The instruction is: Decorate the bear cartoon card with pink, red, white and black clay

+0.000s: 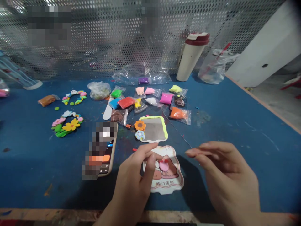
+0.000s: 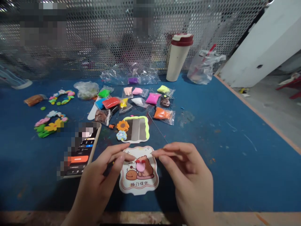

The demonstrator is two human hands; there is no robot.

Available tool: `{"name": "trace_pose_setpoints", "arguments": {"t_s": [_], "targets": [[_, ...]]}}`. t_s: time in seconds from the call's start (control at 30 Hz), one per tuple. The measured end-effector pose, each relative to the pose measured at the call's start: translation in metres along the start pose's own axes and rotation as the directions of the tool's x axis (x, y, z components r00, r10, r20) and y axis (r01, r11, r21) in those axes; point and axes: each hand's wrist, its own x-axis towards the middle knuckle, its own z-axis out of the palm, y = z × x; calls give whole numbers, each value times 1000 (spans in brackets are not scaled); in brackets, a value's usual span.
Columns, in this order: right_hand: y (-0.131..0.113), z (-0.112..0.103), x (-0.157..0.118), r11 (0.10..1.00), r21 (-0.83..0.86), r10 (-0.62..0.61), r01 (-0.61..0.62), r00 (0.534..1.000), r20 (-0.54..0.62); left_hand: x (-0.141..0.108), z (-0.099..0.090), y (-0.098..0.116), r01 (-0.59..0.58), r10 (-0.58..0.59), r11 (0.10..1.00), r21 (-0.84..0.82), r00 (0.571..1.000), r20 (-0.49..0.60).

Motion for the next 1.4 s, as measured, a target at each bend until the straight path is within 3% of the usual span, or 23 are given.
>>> {"name": "trace_pose_setpoints", "arguments": {"t_s": [0.13, 0.3, 0.53, 0.7, 0.83, 0.93, 1.03, 1.13, 1.27, 1.33, 1.4], "targets": [[7, 2, 5, 987, 118, 93, -108, 988, 126, -3, 2, -5, -59, 62, 997, 55, 996, -62], [9, 6, 6, 947, 179, 239, -266, 958, 158, -4, 2, -4, -106, 117, 991, 83, 982, -147], [11, 4, 3, 933, 198, 259, -300, 943, 208, -2, 5, -6, -157, 167, 985, 67, 967, -192], [14, 3, 3, 926, 206, 277, -318, 939, 203, -3, 5, -6, -215, 217, 976, 33, 959, -181], [9, 8, 4, 907, 228, 307, -355, 925, 223, -3, 10, -1, -290, 292, 957, 29, 951, -102], [4, 13, 4, 912, 221, 295, -345, 928, 229, -2, 15, 2, -426, 445, 894, 140, 882, -154], [0, 16, 3, 910, 202, 291, -362, 905, 310, 0, 18, 5, -490, 568, 808, 327, 794, -217], [-5, 15, 1, 904, 189, 288, -383, 873, 393, 1, 16, 8, -492, 607, 773, 400, 758, -240], [-13, 8, -1, 916, 174, 242, -362, 843, 480, -1, 12, 9, -567, 679, 709, 420, 710, -187], [-16, 3, -2, 926, 171, 208, -336, 834, 511, -2, 9, 9, -574, 661, 732, 366, 729, -180], [-17, -2, -1, 937, 179, 175, -301, 846, 504, -2, 7, 9, -545, 597, 795, 265, 780, -189]]}}
